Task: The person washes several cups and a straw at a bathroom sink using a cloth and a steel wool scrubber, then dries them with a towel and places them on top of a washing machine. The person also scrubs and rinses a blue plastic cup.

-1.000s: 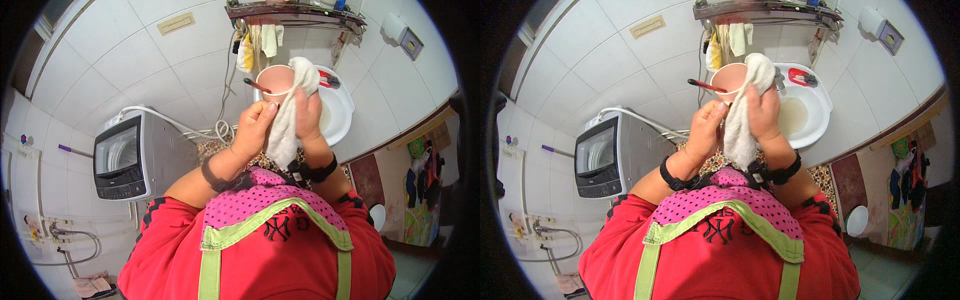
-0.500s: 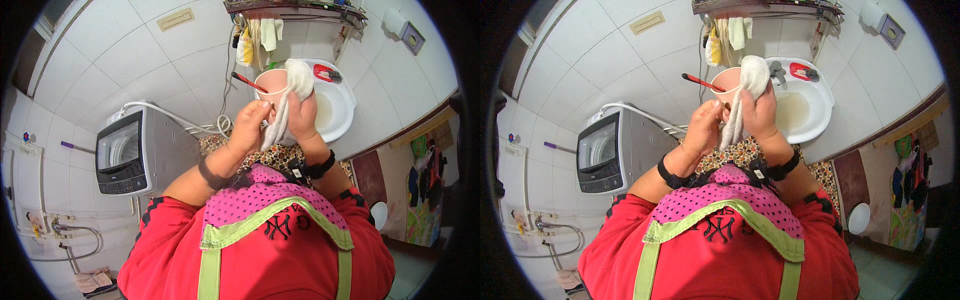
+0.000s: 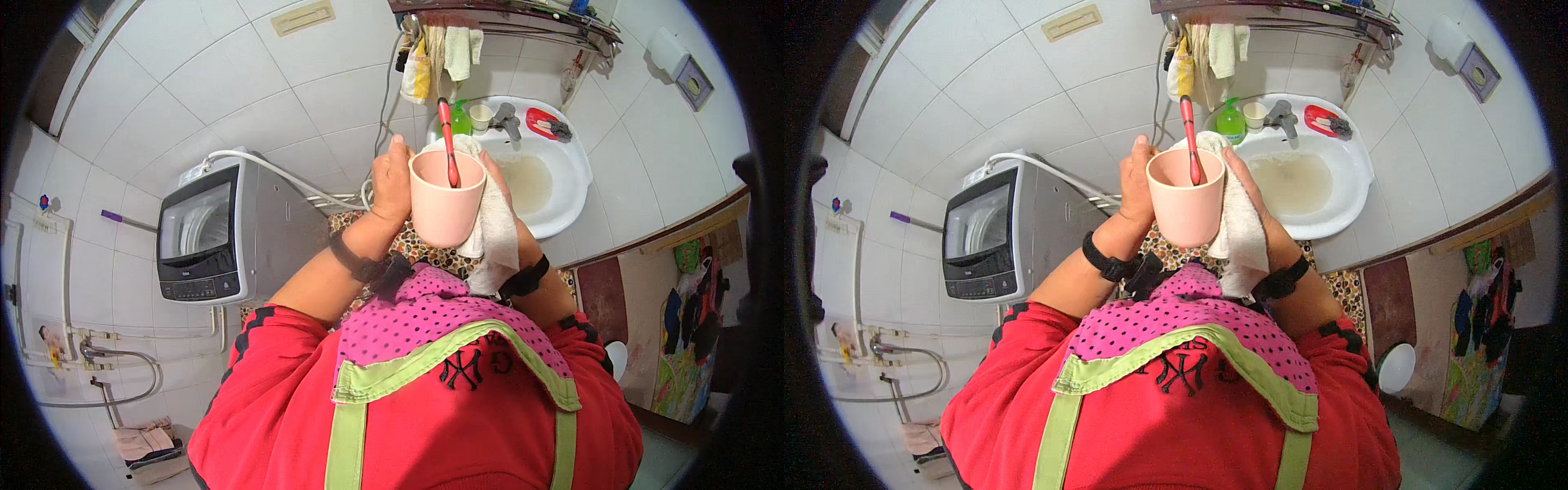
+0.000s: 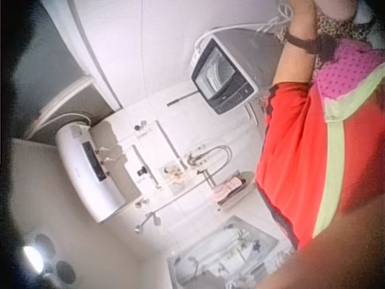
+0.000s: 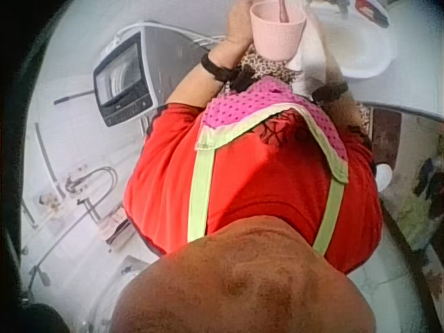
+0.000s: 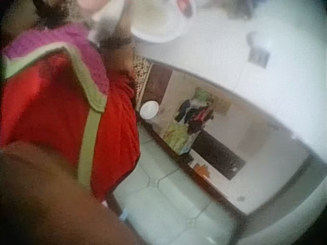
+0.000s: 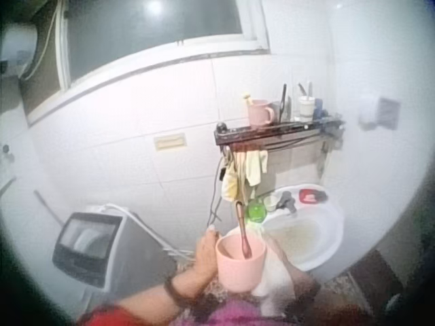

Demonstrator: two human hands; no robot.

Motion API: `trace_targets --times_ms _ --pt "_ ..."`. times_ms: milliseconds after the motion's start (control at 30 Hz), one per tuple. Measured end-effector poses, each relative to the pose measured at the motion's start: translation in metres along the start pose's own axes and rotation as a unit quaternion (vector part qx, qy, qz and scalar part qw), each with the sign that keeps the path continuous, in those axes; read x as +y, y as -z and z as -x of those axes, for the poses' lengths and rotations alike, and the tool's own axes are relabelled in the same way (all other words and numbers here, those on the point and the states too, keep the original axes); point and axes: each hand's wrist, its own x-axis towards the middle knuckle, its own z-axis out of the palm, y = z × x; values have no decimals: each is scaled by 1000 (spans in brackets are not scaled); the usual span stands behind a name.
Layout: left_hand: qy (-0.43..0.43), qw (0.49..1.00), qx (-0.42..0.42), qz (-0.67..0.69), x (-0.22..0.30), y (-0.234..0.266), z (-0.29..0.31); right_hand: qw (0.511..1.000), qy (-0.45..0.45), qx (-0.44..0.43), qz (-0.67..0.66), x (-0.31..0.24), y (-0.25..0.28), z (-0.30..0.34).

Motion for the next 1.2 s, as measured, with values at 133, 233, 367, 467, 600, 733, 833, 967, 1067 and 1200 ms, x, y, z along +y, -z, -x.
trace_targets --times_ms 133,233,367,467,600,733,833,967,1067,1200 --pt "-91 996 -7 10 -8 6 3 998 -53 34 -20 0 5 -6" --pt "-218 976 -23 11 -3 10 -1 993 -86 -21 -80 5 2 -3" --pt "-412 908 -51 -53 12 19 -16 993 -57 94 -37 16 -1 16" --pt "-477 873 -73 -77 18 20 -17 979 -134 -114 -101 13 5 20" --pt "-507 853 -88 -83 20 16 -15 991 -108 63 38 9 16 13" --pt "-528 841 -66 -102 16 16 -15 985 -138 -24 -105 9 23 5" --pt "-531 839 -69 -96 8 22 -11 993 -109 40 -20 11 28 2" --pt "-503 857 -66 -88 -11 37 -2 989 -37 84 115 19 33 -8" --pt "-370 919 -82 -112 -28 65 22 955 -6 106 277 25 39 -17" --pt "-229 955 -24 -185 -54 107 52 902 1 85 423 40 52 -40"
